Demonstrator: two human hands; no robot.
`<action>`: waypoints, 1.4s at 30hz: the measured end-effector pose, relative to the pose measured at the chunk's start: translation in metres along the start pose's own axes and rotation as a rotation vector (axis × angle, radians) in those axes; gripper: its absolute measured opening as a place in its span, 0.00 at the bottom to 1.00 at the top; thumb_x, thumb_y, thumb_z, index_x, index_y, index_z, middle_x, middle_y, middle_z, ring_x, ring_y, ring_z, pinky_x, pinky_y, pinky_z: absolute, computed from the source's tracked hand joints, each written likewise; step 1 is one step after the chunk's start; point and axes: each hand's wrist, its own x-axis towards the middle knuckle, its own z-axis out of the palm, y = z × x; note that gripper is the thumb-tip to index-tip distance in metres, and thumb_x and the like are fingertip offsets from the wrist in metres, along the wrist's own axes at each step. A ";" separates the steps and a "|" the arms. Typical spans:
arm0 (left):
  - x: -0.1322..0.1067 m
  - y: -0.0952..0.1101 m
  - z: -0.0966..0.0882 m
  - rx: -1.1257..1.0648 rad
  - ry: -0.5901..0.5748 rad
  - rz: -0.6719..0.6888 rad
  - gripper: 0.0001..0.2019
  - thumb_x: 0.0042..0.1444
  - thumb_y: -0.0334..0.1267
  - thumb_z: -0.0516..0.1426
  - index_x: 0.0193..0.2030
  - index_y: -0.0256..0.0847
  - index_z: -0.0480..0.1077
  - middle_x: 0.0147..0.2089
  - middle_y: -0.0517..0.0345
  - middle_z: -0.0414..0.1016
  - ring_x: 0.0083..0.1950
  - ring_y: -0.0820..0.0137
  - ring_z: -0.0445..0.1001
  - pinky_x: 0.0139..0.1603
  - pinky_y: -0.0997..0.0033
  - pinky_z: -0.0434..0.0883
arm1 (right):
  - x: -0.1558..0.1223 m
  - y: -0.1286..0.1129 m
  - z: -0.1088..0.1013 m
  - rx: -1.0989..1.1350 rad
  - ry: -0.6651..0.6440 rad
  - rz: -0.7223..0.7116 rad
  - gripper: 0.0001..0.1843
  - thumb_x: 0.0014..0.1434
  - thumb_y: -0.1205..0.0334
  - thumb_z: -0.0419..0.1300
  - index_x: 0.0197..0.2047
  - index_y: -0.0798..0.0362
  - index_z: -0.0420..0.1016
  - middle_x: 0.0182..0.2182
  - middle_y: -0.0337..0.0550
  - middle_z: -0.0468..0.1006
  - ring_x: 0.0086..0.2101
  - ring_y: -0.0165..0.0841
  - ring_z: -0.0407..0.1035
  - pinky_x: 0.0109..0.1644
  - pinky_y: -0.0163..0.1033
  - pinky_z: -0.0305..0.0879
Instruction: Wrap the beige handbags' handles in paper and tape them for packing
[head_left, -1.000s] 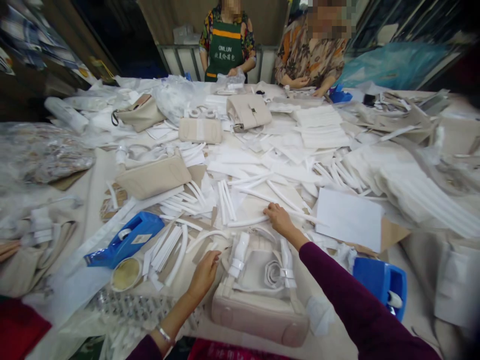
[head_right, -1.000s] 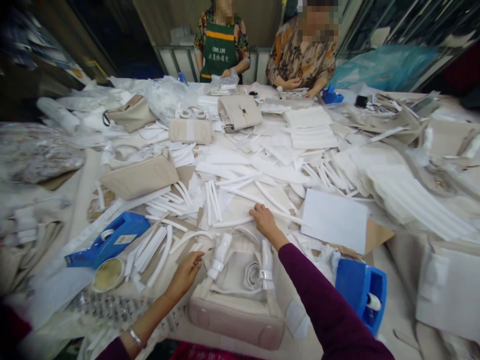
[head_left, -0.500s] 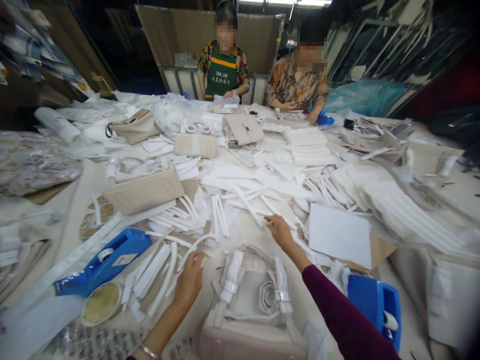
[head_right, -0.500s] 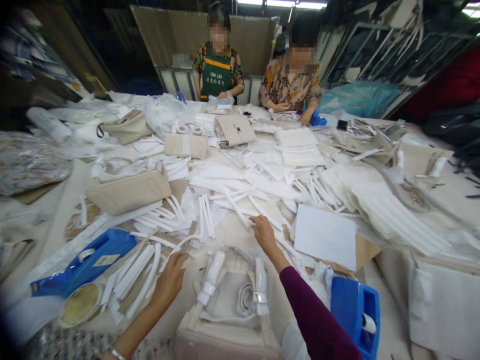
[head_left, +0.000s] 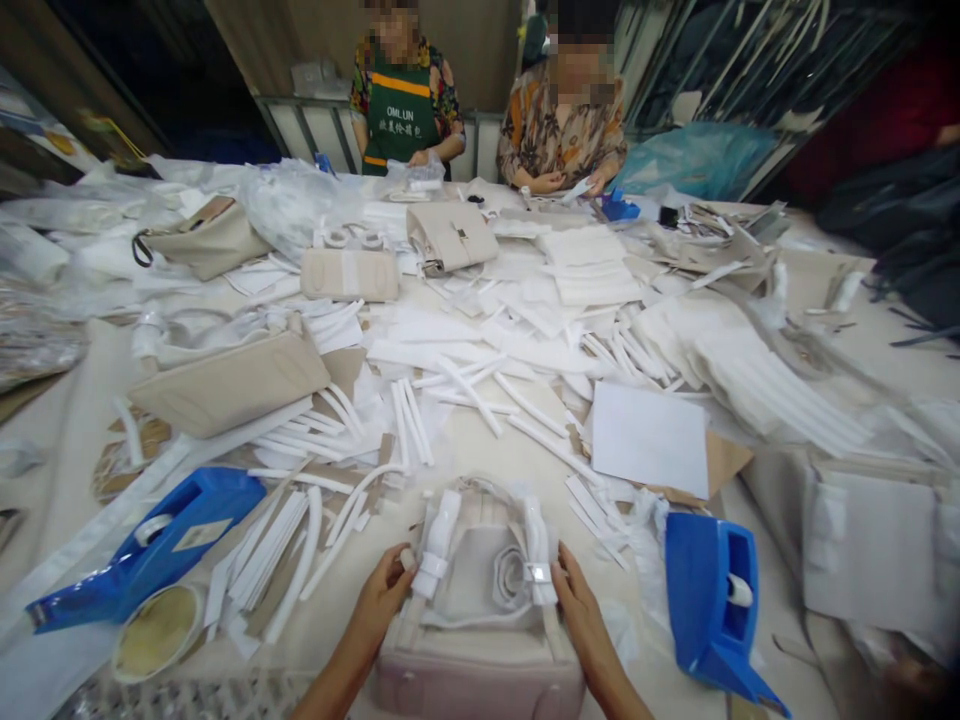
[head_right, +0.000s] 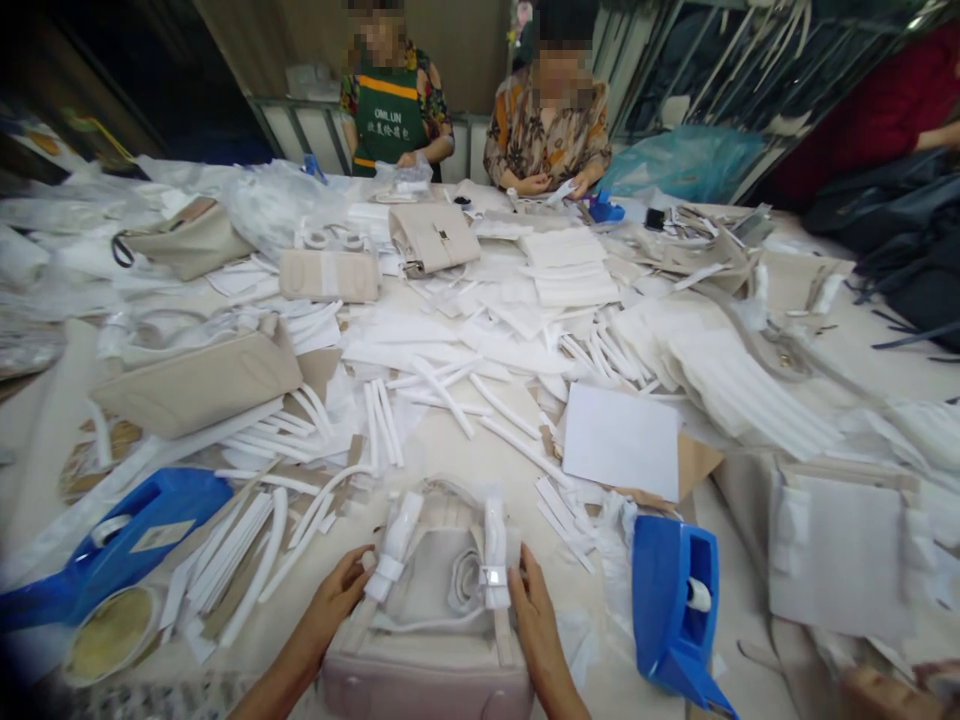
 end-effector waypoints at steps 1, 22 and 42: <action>0.002 0.001 0.000 -0.015 -0.009 0.001 0.33 0.46 0.58 0.58 0.54 0.38 0.63 0.30 0.59 0.72 0.37 0.61 0.74 0.38 0.64 0.70 | 0.005 -0.003 0.003 -0.023 0.000 -0.027 0.40 0.54 0.34 0.53 0.63 0.50 0.63 0.62 0.50 0.63 0.63 0.45 0.53 0.68 0.48 0.48; 0.088 0.111 -0.004 0.336 -0.077 0.369 0.22 0.61 0.53 0.49 0.52 0.40 0.71 0.50 0.52 0.75 0.48 0.63 0.72 0.52 0.64 0.68 | 0.088 -0.128 0.026 -0.001 -0.044 -0.403 0.19 0.56 0.54 0.53 0.47 0.50 0.73 0.47 0.47 0.75 0.44 0.40 0.70 0.50 0.46 0.64; 0.102 0.114 0.003 0.262 -0.186 0.714 0.24 0.62 0.55 0.49 0.52 0.39 0.73 0.56 0.51 0.74 0.59 0.60 0.68 0.66 0.59 0.59 | 0.001 -0.057 -0.065 0.095 0.267 -0.488 0.15 0.63 0.52 0.54 0.48 0.48 0.75 0.47 0.44 0.77 0.46 0.40 0.72 0.56 0.50 0.62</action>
